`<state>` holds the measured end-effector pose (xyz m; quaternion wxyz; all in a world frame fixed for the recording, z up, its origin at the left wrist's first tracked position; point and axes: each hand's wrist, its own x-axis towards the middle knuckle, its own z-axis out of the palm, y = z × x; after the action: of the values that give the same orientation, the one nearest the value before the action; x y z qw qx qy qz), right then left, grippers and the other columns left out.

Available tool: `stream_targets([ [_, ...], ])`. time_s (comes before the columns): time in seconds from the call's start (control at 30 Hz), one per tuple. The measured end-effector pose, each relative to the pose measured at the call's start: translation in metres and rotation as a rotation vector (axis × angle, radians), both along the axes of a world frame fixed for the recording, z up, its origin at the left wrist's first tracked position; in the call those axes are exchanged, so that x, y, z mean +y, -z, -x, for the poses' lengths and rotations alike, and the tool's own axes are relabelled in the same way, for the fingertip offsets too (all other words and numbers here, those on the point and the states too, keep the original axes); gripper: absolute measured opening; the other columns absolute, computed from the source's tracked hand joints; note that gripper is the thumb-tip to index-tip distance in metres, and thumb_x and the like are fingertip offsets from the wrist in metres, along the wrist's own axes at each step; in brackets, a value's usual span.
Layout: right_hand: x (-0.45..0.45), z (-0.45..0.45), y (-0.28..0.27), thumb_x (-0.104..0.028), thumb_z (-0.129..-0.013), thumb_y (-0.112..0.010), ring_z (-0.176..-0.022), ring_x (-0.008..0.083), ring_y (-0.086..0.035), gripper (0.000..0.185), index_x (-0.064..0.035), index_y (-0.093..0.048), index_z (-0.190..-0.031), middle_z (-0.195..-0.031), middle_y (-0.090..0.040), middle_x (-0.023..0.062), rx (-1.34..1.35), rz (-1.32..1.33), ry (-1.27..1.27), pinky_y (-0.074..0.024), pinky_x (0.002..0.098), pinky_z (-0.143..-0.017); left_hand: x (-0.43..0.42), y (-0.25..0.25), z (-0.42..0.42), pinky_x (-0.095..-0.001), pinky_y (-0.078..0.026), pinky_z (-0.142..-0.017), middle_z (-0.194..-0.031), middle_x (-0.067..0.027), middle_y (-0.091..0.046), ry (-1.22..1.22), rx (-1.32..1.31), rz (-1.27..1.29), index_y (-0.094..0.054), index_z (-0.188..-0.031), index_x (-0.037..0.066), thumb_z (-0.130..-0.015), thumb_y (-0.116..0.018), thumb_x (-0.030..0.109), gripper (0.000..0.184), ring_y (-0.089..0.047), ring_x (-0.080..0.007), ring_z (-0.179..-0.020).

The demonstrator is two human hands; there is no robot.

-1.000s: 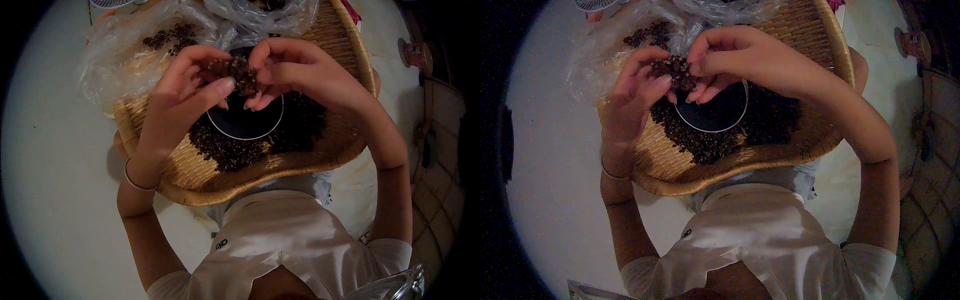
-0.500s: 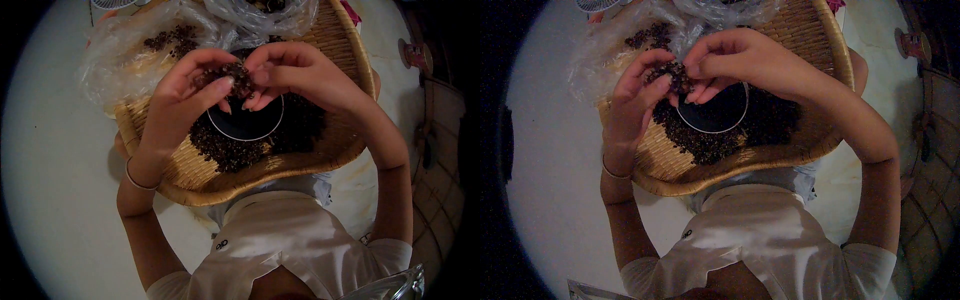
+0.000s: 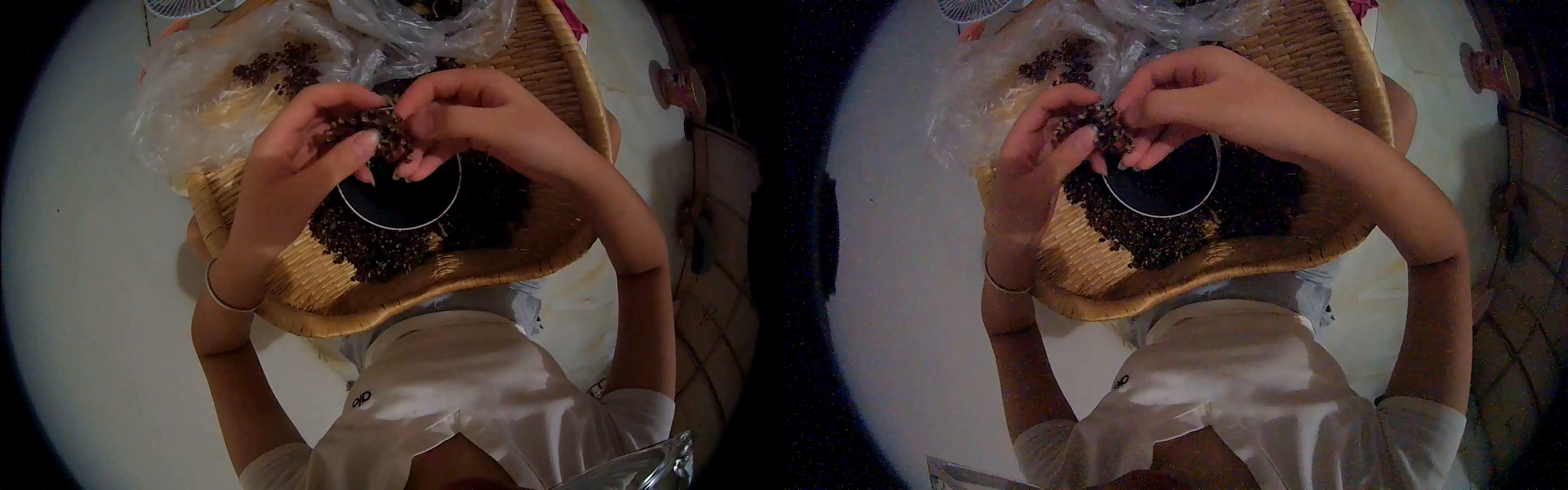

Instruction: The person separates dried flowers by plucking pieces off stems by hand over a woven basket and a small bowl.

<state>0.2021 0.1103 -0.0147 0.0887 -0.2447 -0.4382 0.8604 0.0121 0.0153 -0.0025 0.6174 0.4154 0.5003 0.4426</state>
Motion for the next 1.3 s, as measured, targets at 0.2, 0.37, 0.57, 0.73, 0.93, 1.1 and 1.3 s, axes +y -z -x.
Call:
stream_targets([
  [0.2, 0.001, 0.000, 0.000, -0.011, -0.086, -0.051, -0.081, 0.0197, -0.064, 0.021, 0.0054, -0.054, -0.098, -0.087, -0.061, 0.0125, -0.006, 0.003, -0.008, -0.0522, 0.0279, -0.077, 0.000, 0.000, 0.001, -0.0214, -0.046, -0.069, -0.100, -0.0055, -0.054, 0.003, -0.011, 0.025, -0.047, -0.112, 0.000, -0.084, -0.055, 0.003, 0.030, -0.052, -0.0089, -0.086],
  [0.37, -0.003, 0.000, 0.007, -0.016, -0.088, -0.050, -0.081, 0.0138, -0.060, 0.022, 0.0028, -0.058, -0.095, -0.086, -0.062, 0.0065, 0.020, -0.177, 0.002, -0.0484, 0.0263, -0.077, 0.000, -0.001, 0.005, -0.0229, -0.045, -0.075, -0.104, -0.0055, -0.052, 0.010, 0.007, -0.035, -0.047, -0.113, 0.000, -0.084, -0.056, 0.003, 0.031, -0.051, -0.0096, -0.090],
  [0.57, -0.004, 0.000, 0.005, -0.021, -0.088, -0.052, -0.075, 0.0086, -0.055, 0.022, -0.0013, -0.061, -0.092, -0.079, -0.060, 0.0020, -0.030, -0.641, 0.023, -0.0448, 0.0236, -0.072, 0.000, -0.003, 0.005, -0.0262, -0.043, -0.084, -0.106, -0.0062, -0.050, -0.025, 0.077, -0.100, -0.046, -0.114, 0.000, -0.083, -0.056, 0.003, 0.033, -0.049, -0.0122, -0.096],
  [0.73, -0.005, 0.003, 0.000, -0.019, -0.087, -0.055, -0.069, 0.0069, -0.055, 0.017, -0.0035, -0.061, -0.089, -0.076, -0.059, 0.0013, -0.029, -0.428, 0.055, -0.0464, 0.0212, -0.062, 0.000, -0.005, 0.003, -0.0245, -0.046, -0.080, -0.102, -0.0074, -0.050, 0.016, -0.114, 0.065, -0.042, -0.118, 0.000, -0.082, -0.056, 0.001, 0.039, -0.051, -0.0122, -0.093],
  [0.93, -0.005, 0.000, 0.002, -0.017, -0.086, -0.054, -0.064, 0.0068, -0.054, 0.013, -0.0043, -0.056, -0.089, -0.077, -0.058, 0.0007, 0.018, -0.354, -0.048, -0.0468, 0.0206, -0.056, -0.001, -0.007, 0.002, -0.0232, -0.046, -0.079, -0.100, -0.0064, -0.050, 0.063, -0.067, 0.033, -0.039, -0.121, 0.001, -0.082, -0.055, 0.000, 0.042, -0.051, -0.0106, -0.092],
  [1.1, -0.005, 0.000, 0.001, -0.016, -0.086, -0.054, -0.064, 0.0071, -0.054, 0.013, -0.0039, -0.056, -0.088, -0.077, -0.058, 0.0014, 0.046, -0.325, -0.052, -0.0467, 0.0205, -0.056, -0.002, -0.005, 0.004, -0.0210, -0.043, -0.079, -0.100, -0.0053, -0.050, 0.061, -0.086, 0.020, -0.039, -0.121, 0.002, -0.082, -0.055, -0.001, 0.042, -0.049, -0.0091, -0.094],
  [1.3, -0.009, 0.000, -0.004, -0.018, -0.083, -0.058, -0.061, 0.0064, -0.052, 0.013, -0.0049, -0.057, -0.082, -0.069, -0.058, -0.0001, -0.042, -0.532, 0.011, -0.0437, 0.0216, -0.055, -0.003, -0.006, 0.003, -0.0193, -0.041, -0.078, -0.101, -0.0046, -0.050, 0.082, -0.041, 0.018, -0.039, -0.121, 0.003, -0.082, -0.054, -0.003, 0.042, -0.048, -0.0075, -0.093],
])
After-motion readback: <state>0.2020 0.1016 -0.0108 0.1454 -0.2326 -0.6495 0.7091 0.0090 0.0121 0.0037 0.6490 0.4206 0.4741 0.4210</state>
